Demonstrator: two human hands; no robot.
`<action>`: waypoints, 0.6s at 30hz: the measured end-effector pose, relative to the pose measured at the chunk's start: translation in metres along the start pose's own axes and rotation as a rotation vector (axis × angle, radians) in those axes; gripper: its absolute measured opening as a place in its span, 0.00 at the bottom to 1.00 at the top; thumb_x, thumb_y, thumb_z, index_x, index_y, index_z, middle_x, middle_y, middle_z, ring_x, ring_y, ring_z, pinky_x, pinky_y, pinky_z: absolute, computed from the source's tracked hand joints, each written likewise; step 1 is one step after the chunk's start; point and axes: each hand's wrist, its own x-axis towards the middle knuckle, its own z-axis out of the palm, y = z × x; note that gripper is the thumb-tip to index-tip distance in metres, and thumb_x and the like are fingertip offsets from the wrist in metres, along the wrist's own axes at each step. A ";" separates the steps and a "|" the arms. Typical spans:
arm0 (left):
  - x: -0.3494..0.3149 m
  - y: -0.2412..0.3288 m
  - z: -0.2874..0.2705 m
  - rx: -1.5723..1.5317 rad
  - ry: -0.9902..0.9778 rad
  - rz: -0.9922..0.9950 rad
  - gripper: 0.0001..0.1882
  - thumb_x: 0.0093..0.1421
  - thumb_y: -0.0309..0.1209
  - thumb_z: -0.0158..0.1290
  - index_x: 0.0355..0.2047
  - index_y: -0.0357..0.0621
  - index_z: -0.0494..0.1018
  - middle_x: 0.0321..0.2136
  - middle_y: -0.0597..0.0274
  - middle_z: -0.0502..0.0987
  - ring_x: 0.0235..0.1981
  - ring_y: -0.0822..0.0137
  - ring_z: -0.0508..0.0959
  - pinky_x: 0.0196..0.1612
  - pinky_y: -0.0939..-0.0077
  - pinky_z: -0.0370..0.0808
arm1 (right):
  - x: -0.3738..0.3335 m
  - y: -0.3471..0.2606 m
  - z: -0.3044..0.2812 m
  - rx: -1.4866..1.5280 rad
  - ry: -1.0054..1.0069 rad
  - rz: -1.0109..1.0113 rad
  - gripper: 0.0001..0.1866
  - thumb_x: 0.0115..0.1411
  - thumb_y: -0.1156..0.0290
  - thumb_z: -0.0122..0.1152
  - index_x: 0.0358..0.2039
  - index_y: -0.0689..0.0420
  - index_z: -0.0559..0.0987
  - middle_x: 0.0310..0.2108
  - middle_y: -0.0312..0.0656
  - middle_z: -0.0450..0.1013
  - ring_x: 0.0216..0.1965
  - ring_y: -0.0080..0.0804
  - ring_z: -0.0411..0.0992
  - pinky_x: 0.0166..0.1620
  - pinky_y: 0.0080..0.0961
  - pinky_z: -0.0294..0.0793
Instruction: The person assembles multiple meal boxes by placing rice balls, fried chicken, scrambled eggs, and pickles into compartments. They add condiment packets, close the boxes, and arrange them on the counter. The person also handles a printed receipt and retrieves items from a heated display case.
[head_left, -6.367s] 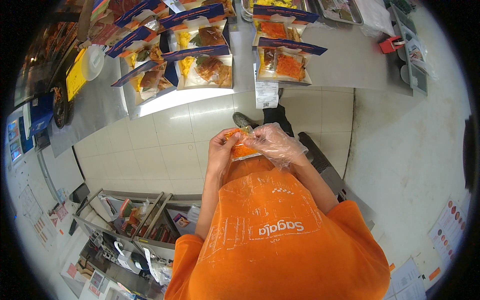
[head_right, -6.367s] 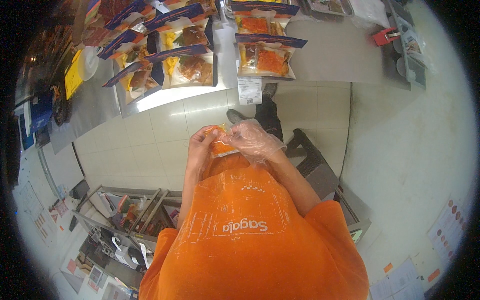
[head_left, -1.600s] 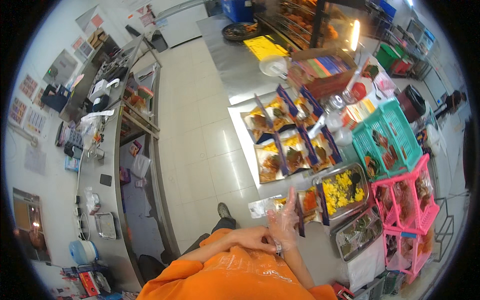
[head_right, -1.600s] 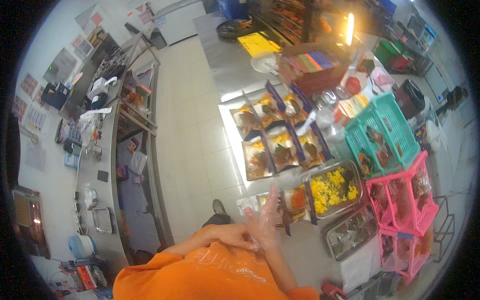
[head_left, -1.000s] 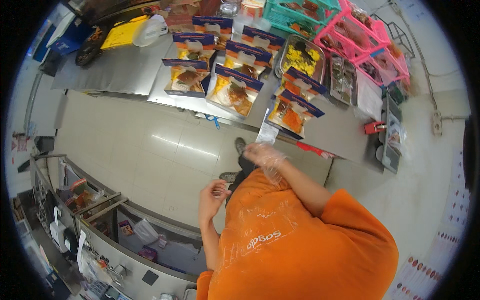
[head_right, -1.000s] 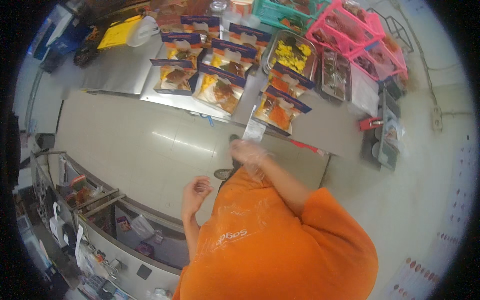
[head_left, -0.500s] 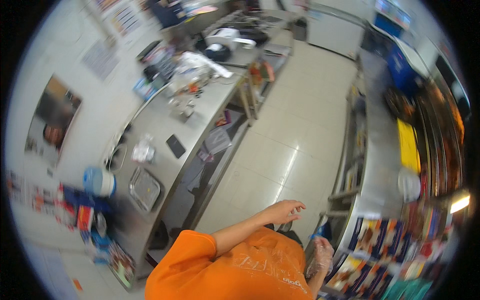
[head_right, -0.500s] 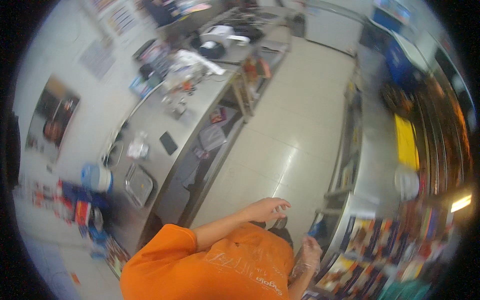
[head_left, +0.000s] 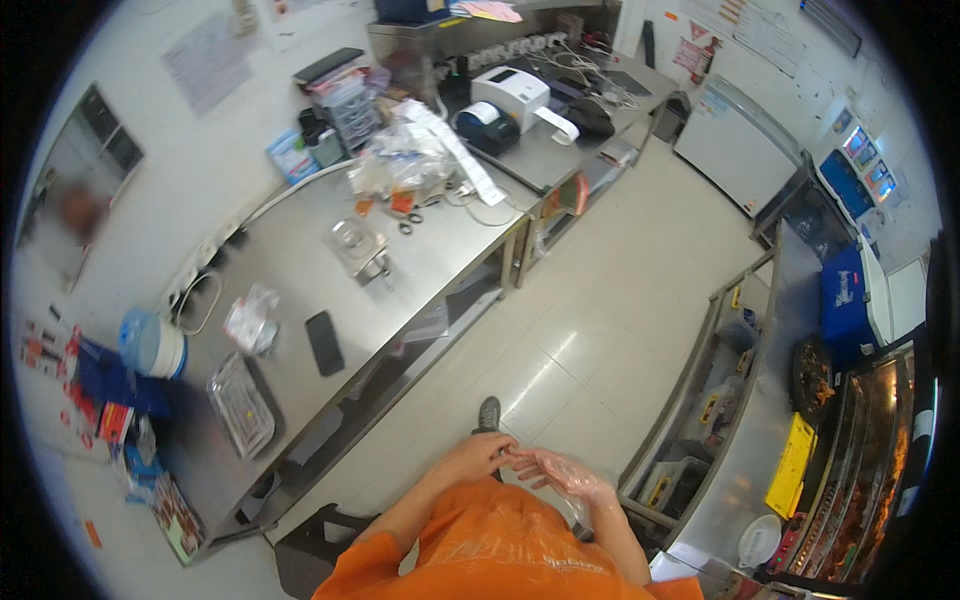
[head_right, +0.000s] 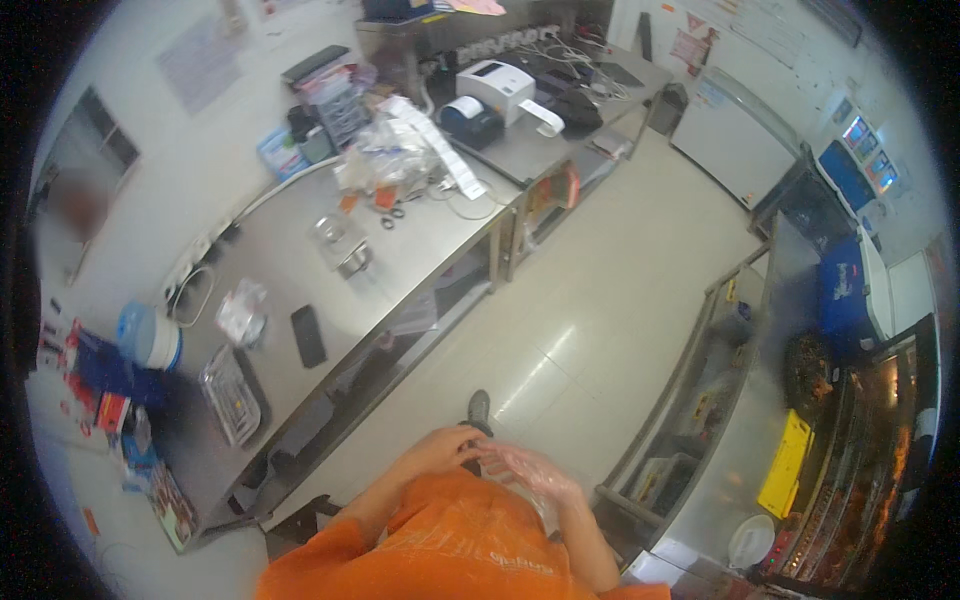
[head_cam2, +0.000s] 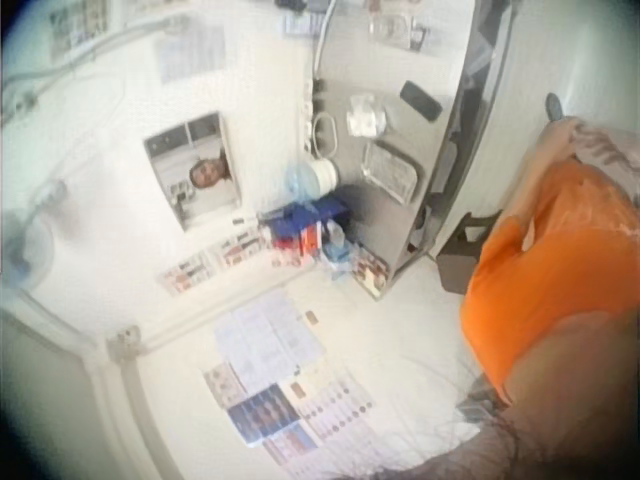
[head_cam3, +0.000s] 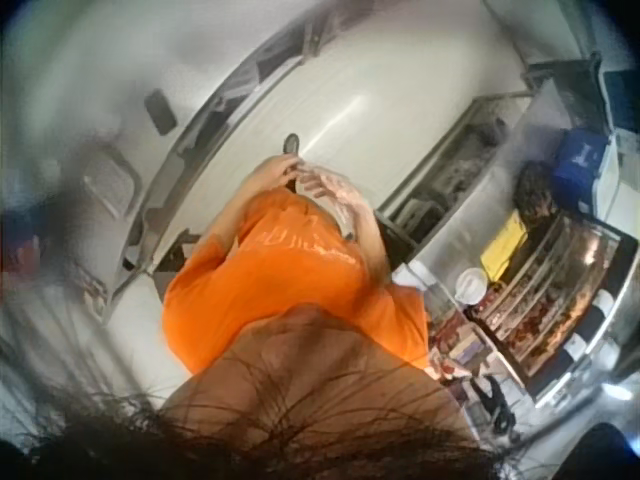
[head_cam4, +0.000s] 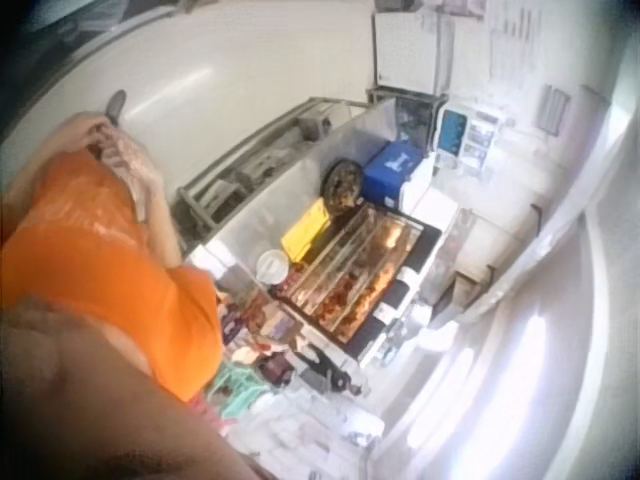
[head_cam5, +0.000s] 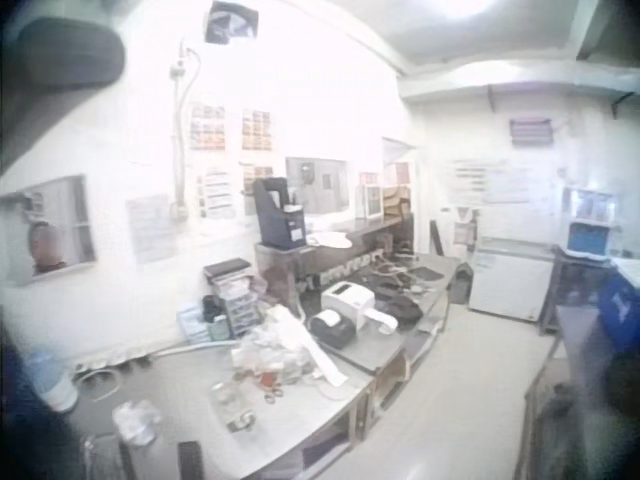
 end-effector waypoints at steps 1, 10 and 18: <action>0.022 -0.012 -0.007 0.060 0.017 0.018 0.15 0.65 0.42 0.54 0.41 0.45 0.78 0.41 0.51 0.80 0.38 0.51 0.81 0.38 0.60 0.76 | 0.016 -0.014 -0.016 0.010 -0.006 0.021 0.46 0.64 0.30 0.46 0.69 0.55 0.62 0.61 0.48 0.67 0.58 0.42 0.68 0.59 0.42 0.68; 0.263 -0.031 -0.093 0.010 -0.032 0.003 0.12 0.63 0.40 0.54 0.35 0.45 0.78 0.26 0.48 0.80 0.30 0.47 0.80 0.34 0.57 0.76 | 0.066 -0.129 -0.120 0.347 0.330 -0.157 0.57 0.56 0.18 0.35 0.74 0.48 0.53 0.69 0.49 0.57 0.63 0.43 0.62 0.62 0.46 0.63; 0.537 -0.198 -0.272 -0.053 0.965 -0.262 0.23 0.67 0.46 0.53 0.53 0.43 0.69 0.38 0.44 0.80 0.43 0.45 0.81 0.48 0.56 0.76 | 0.108 -0.166 -0.281 0.406 0.780 -0.196 0.58 0.54 0.17 0.37 0.72 0.49 0.55 0.57 0.48 0.67 0.53 0.44 0.68 0.53 0.46 0.69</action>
